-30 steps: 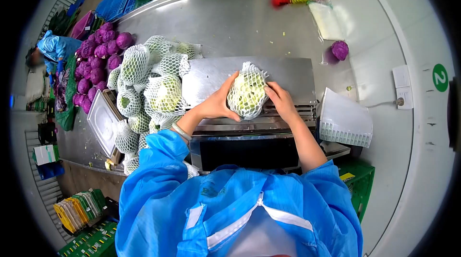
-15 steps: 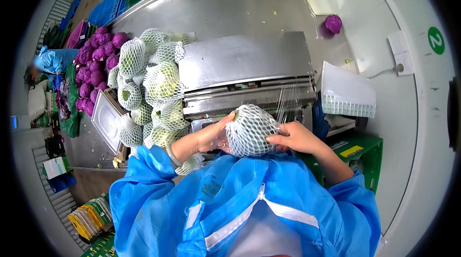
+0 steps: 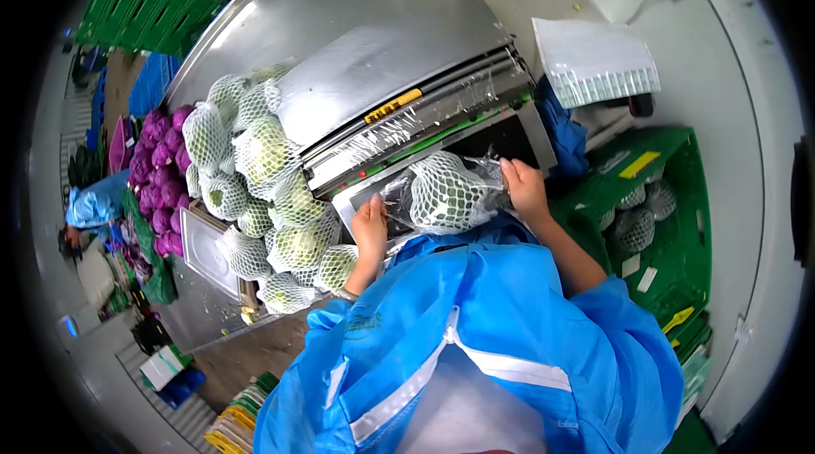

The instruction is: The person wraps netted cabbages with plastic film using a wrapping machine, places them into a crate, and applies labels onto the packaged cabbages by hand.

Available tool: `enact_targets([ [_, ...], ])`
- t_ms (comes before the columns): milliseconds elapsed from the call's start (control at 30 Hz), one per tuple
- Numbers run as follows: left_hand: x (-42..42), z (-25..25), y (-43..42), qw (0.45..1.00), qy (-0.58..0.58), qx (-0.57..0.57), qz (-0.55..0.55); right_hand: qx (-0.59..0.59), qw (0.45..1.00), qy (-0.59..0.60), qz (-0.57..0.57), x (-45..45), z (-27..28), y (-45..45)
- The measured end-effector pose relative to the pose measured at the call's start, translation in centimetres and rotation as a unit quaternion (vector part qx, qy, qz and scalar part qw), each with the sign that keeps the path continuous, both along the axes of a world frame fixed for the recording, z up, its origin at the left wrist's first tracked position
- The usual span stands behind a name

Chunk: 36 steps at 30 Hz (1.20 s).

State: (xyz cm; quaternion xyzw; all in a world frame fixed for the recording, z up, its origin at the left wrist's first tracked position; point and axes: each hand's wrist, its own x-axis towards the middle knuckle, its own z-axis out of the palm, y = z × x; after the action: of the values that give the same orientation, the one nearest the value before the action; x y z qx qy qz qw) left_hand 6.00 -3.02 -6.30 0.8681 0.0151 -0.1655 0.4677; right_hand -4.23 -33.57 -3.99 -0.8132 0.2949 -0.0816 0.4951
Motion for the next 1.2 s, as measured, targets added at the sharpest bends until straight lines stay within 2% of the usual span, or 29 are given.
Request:
enact_targets([
  [33,0.0,-1.8,0.2,0.993,-0.081,0.076,-0.033,-0.054,0.999,0.002,-0.004,-0.3,-1.4,-0.5],
  [67,0.5,-2.6,0.0,0.954,-0.228,0.161,-0.11,-0.187,0.981,0.041,0.024,-0.3,-1.8,-0.6],
  [167,1.1,-1.1,-3.6,0.859,-0.322,0.313,-0.246,-0.308,0.949,-0.034,0.05,0.6,-4.4,0.7],
  [233,1.2,-4.5,-5.1,0.814,-0.386,0.28,-0.331,-0.355,0.93,-0.054,0.081,1.6,-5.7,2.3],
  [300,1.4,-6.9,-5.6,0.845,-0.384,0.205,-0.311,-0.307,0.948,-0.075,0.024,1.6,-4.4,2.9],
  [333,1.7,-9.4,-5.0,0.89,-0.333,0.095,-0.295,-0.138,0.988,-0.066,0.014,1.5,-3.4,3.1],
  [367,1.4,-9.3,-4.7,0.917,-0.268,0.014,-0.295,0.039,0.997,-0.06,0.0,0.9,-2.8,3.9],
  [400,0.8,-7.5,-4.6,0.929,-0.205,-0.051,-0.305,0.248,0.957,-0.149,-0.016,0.1,-3.5,5.1],
  [433,-0.1,-5.4,-4.8,0.928,-0.166,-0.094,-0.319,0.437,0.866,-0.242,-0.032,-1.0,-4.2,6.3],
  [467,-0.8,-3.3,-4.9,0.924,-0.145,-0.111,-0.336,0.417,0.883,-0.213,0.008,-2.5,-3.7,7.5],
  [533,-1.9,0.0,-5.0,0.923,-0.102,-0.116,-0.353,0.462,0.869,-0.154,0.088,-4.6,-0.2,8.1],
  [600,-2.1,2.2,-5.0,0.931,-0.052,-0.109,-0.346,0.359,0.904,-0.174,0.151,-5.8,1.8,8.1],
  [633,-2.1,3.0,-5.1,0.937,-0.026,-0.103,-0.334,0.596,0.784,-0.114,0.131,-5.6,3.9,6.9],
  [700,-2.3,4.3,-5.6,0.945,0.019,-0.093,-0.314,0.494,0.829,-0.167,0.199,-6.1,5.2,6.9],
  [800,-2.8,5.7,-7.4,0.946,0.06,-0.083,-0.308,0.506,0.763,-0.303,0.264,-6.8,5.6,7.0],
  [933,-5.1,6.2,-11.6,0.927,0.086,-0.063,-0.358,0.259,0.877,-0.301,0.27,-7.4,6.8,5.3],
  [1033,-7.7,5.7,-15.8,0.899,0.094,-0.054,-0.424,0.271,0.918,-0.202,0.208,-10.9,10.9,3.3],
  [1067,-8.6,5.6,-17.0,0.891,0.096,-0.051,-0.442,0.141,0.936,-0.297,0.128,-11.3,9.8,4.6],
  [1167,-11.0,5.3,-20.1,0.871,0.105,-0.046,-0.477,-0.096,0.926,-0.364,-0.006,-14.5,11.9,0.5],
  [1200,-11.8,5.3,-20.9,0.868,0.111,-0.044,-0.481,-0.063,0.901,-0.428,-0.039,-14.1,11.2,-0.4],
])
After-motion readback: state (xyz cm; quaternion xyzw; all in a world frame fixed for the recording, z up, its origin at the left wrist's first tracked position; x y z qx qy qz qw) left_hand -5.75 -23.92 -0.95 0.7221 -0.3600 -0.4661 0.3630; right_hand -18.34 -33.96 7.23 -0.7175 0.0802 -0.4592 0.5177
